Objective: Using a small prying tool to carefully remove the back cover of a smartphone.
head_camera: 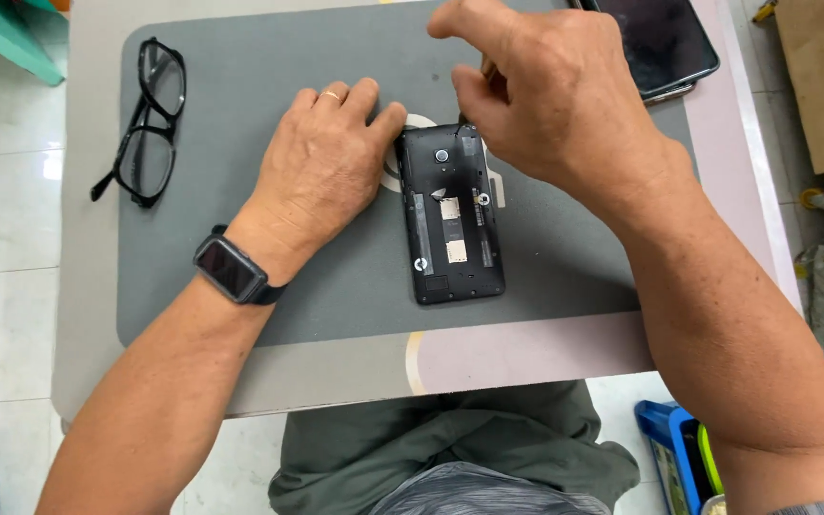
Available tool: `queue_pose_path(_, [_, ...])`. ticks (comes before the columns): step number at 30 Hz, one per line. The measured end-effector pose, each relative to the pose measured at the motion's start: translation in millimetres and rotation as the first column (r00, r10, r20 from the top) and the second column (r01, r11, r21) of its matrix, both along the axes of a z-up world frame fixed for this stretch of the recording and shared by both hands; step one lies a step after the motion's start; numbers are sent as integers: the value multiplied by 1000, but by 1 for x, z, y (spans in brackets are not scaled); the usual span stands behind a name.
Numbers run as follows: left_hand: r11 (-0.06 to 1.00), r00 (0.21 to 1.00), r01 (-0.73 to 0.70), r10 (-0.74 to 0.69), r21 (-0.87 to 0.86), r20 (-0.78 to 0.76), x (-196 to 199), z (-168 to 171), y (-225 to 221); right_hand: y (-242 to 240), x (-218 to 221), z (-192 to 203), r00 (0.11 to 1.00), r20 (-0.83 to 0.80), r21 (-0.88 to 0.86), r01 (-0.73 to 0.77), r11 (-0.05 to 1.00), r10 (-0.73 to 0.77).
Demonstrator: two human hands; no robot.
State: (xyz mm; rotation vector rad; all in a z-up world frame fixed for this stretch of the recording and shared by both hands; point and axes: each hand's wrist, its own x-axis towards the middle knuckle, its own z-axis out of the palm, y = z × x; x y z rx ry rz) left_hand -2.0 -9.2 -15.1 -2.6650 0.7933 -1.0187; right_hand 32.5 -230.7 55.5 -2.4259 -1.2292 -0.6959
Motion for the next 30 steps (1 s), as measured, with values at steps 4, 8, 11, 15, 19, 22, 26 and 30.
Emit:
queue_pose_path(4, [997,996,46,-51,-69,-74,-6,0,1,1,-6,9,994,-79,15,-80,997,80])
queue_pose_path(8, [991,988,58,-74,-119,-136,-8,1,3,3,-11,16,976,-165,11,-140,990,140])
queue_pose_path(11, [992,984,54,-72,-111,-162,-9,3,4,4,-9,14,974,-180,15,-139,990,139])
queue_pose_path(15, [983,983,78,-104,-166,-151,-10,5,4,1,-4,6,991,-114,25,-68,997,70])
queue_pose_path(19, [971,979,96,-131,-218,-155,-12,7,3,-1,-1,5,994,-103,28,-37,999,39])
queue_pose_path(22, [963,977,104,-146,-249,-157,-12,7,3,4,-5,16,982,-173,23,-68,997,71])
queue_pose_path(26, [938,958,111,-189,-328,-216,-11,9,2,7,-7,21,971,-227,13,-75,997,76])
queue_pose_path(30, [928,952,130,-215,-349,-218,-10,10,3,9,-8,21,938,-312,85,-134,987,154])
